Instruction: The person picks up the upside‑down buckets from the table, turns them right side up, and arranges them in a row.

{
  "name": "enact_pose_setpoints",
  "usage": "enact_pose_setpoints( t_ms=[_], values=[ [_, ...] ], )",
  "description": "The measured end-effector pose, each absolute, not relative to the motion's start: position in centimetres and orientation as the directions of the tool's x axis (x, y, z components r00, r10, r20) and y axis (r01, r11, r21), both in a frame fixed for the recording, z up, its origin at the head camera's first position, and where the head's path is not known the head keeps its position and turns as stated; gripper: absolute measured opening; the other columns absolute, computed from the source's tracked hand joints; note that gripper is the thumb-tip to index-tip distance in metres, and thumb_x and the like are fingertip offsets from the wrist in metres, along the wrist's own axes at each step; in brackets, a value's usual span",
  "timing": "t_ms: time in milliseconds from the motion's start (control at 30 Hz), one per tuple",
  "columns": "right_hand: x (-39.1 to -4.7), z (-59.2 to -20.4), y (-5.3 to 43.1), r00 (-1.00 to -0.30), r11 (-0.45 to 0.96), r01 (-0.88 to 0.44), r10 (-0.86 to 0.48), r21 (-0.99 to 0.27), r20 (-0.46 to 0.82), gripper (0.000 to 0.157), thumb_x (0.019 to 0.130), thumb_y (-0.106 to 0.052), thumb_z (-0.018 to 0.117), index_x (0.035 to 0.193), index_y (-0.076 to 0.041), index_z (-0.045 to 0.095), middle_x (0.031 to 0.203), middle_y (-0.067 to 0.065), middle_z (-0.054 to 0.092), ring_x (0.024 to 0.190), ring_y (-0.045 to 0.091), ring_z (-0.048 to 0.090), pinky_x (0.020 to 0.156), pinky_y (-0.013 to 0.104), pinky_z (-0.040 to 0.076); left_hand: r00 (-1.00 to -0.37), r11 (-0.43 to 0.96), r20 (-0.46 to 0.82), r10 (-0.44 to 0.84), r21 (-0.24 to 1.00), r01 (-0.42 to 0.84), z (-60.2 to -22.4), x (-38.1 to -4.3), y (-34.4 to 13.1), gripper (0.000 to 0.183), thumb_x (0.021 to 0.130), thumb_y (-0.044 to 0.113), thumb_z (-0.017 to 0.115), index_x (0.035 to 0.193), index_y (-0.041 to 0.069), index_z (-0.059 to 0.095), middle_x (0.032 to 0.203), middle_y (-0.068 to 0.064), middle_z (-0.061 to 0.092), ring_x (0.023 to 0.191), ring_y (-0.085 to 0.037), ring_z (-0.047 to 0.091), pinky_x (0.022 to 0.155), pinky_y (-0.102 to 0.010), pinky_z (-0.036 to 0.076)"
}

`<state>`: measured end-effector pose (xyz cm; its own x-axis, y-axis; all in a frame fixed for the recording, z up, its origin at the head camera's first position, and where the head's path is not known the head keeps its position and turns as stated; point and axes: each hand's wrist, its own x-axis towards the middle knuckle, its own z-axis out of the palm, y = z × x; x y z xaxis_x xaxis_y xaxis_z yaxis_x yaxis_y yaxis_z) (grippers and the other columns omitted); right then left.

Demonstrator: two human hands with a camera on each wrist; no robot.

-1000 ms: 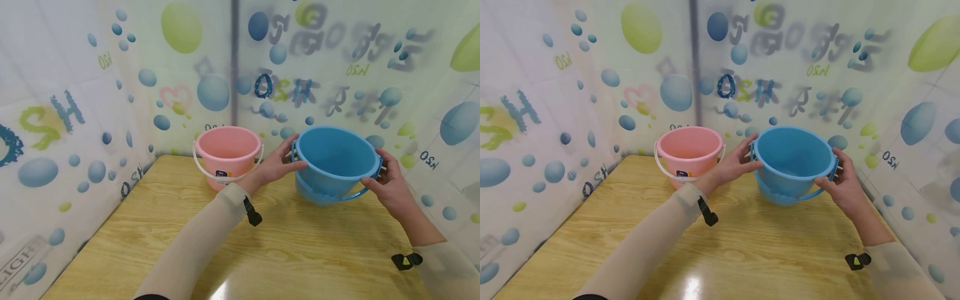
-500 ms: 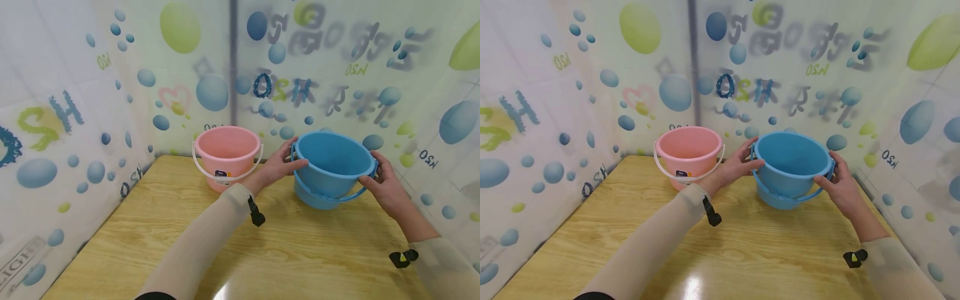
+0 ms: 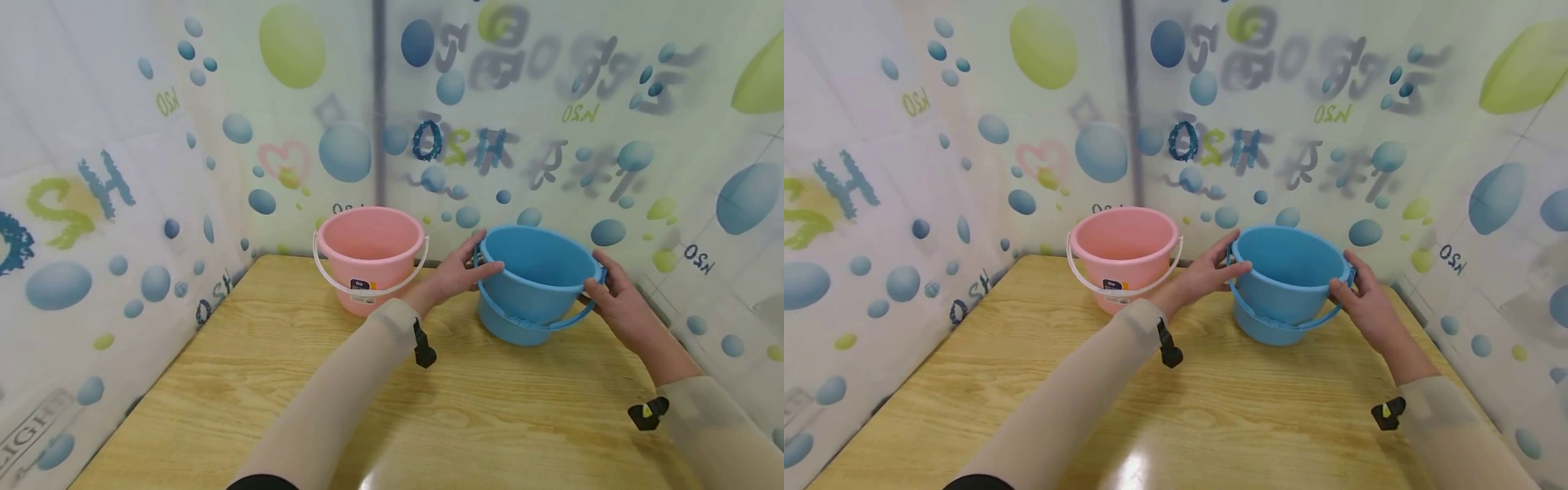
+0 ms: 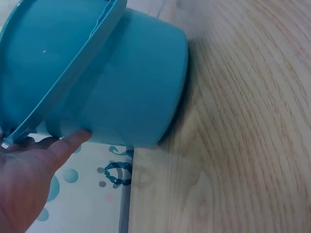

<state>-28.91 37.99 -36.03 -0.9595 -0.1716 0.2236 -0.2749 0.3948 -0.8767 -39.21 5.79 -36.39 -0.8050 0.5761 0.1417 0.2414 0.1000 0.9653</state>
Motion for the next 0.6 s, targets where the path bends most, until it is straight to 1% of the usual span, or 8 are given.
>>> enact_pose_setpoints(
  t_ms=[33,100,133,300,400,467,500,600],
  values=[
    [-28.9,-36.1,38.0,-0.961,0.395,-0.271,-0.169,-0.878,0.221,0.071,0.112,-0.028,0.037,0.164,-0.025,-0.01,0.167,0.031,-0.007,0.147,0.052,0.02,0.087,0.004,0.047,-0.805,0.112,0.134,0.578,0.964,0.241,-36.5,-39.3,5.8,0.087,0.091,0.054,0.071,0.159,0.051,0.017,0.168,0.002,0.027,0.147,-0.032,0.041,0.097,-0.045,0.058],
    [-29.0,-36.2,38.0,-0.961,0.386,-0.268,-0.167,-0.883,0.219,0.069,0.112,-0.03,0.035,0.165,-0.024,-0.009,0.166,0.031,-0.008,0.147,0.058,0.013,0.086,0.004,0.046,-0.803,0.127,0.118,0.585,0.964,0.234,-36.6,-39.3,5.8,0.088,0.091,0.055,0.071,0.16,0.051,0.016,0.168,-0.001,0.027,0.146,-0.032,0.042,0.097,-0.044,0.058],
    [-29.0,-36.3,38.0,-0.963,0.394,-0.264,-0.164,-0.88,0.215,0.069,0.112,-0.03,0.035,0.165,-0.025,-0.01,0.166,0.031,-0.008,0.148,0.057,0.011,0.086,0.004,0.047,-0.802,0.136,0.114,0.586,0.962,0.235,-36.7,-39.3,5.8,0.088,0.091,0.055,0.071,0.16,0.051,0.016,0.168,-0.002,0.027,0.145,-0.032,0.042,0.097,-0.044,0.058],
    [-29.3,-36.2,38.2,-0.965,0.424,-0.254,-0.167,-0.87,0.2,0.068,0.112,-0.034,0.033,0.164,-0.027,-0.011,0.166,0.031,-0.006,0.148,0.057,0.014,0.091,0.009,0.05,-0.803,0.141,0.117,0.584,0.96,0.242,-36.8,-39.3,5.8,0.087,0.091,0.057,0.069,0.159,0.052,0.015,0.168,-0.004,0.027,0.145,-0.032,0.042,0.098,-0.045,0.057],
    [-29.6,-36.2,38.5,-0.968,0.449,-0.242,-0.167,-0.86,0.185,0.069,0.112,-0.037,0.032,0.164,-0.029,-0.012,0.166,0.032,-0.002,0.146,0.058,0.018,0.09,0.01,0.05,-0.804,0.119,0.111,0.584,0.968,0.221,-36.8,-39.3,5.9,0.087,0.092,0.056,0.069,0.159,0.053,0.014,0.168,-0.004,0.026,0.147,-0.032,0.04,0.1,-0.047,0.056],
    [-29.9,-36.3,38.7,-0.971,0.462,-0.232,-0.167,-0.856,0.173,0.068,0.112,-0.038,0.031,0.163,-0.031,-0.013,0.166,0.032,-0.001,0.147,0.058,0.018,0.088,0.01,0.05,-0.808,0.113,0.102,0.58,0.972,0.204,-36.9,-39.2,6.1,0.088,0.091,0.057,0.071,0.158,0.054,0.014,0.169,-0.003,0.025,0.148,-0.032,0.039,0.1,-0.048,0.056],
    [-30.0,-36.3,38.9,-0.972,0.471,-0.229,-0.166,-0.852,0.169,0.067,0.112,-0.039,0.031,0.163,-0.033,-0.012,0.166,0.033,-0.001,0.147,0.057,0.018,0.092,0.015,0.052,-0.811,0.112,0.097,0.576,0.974,0.196,-36.9,-39.2,6.1,0.088,0.09,0.057,0.071,0.158,0.056,0.014,0.169,-0.003,0.024,0.148,-0.032,0.039,0.1,-0.049,0.056],
    [-30.3,-36.4,39.2,-0.973,0.487,-0.224,-0.162,-0.844,0.165,0.066,0.112,-0.04,0.03,0.163,-0.037,-0.011,0.166,0.033,0.001,0.148,0.056,0.018,0.092,0.017,0.052,-0.823,0.117,0.091,0.561,0.975,0.187,-36.8,-39.1,6.3,0.087,0.089,0.059,0.072,0.155,0.06,0.016,0.17,-0.003,0.022,0.149,-0.034,0.038,0.099,-0.048,0.056]
  ],
)
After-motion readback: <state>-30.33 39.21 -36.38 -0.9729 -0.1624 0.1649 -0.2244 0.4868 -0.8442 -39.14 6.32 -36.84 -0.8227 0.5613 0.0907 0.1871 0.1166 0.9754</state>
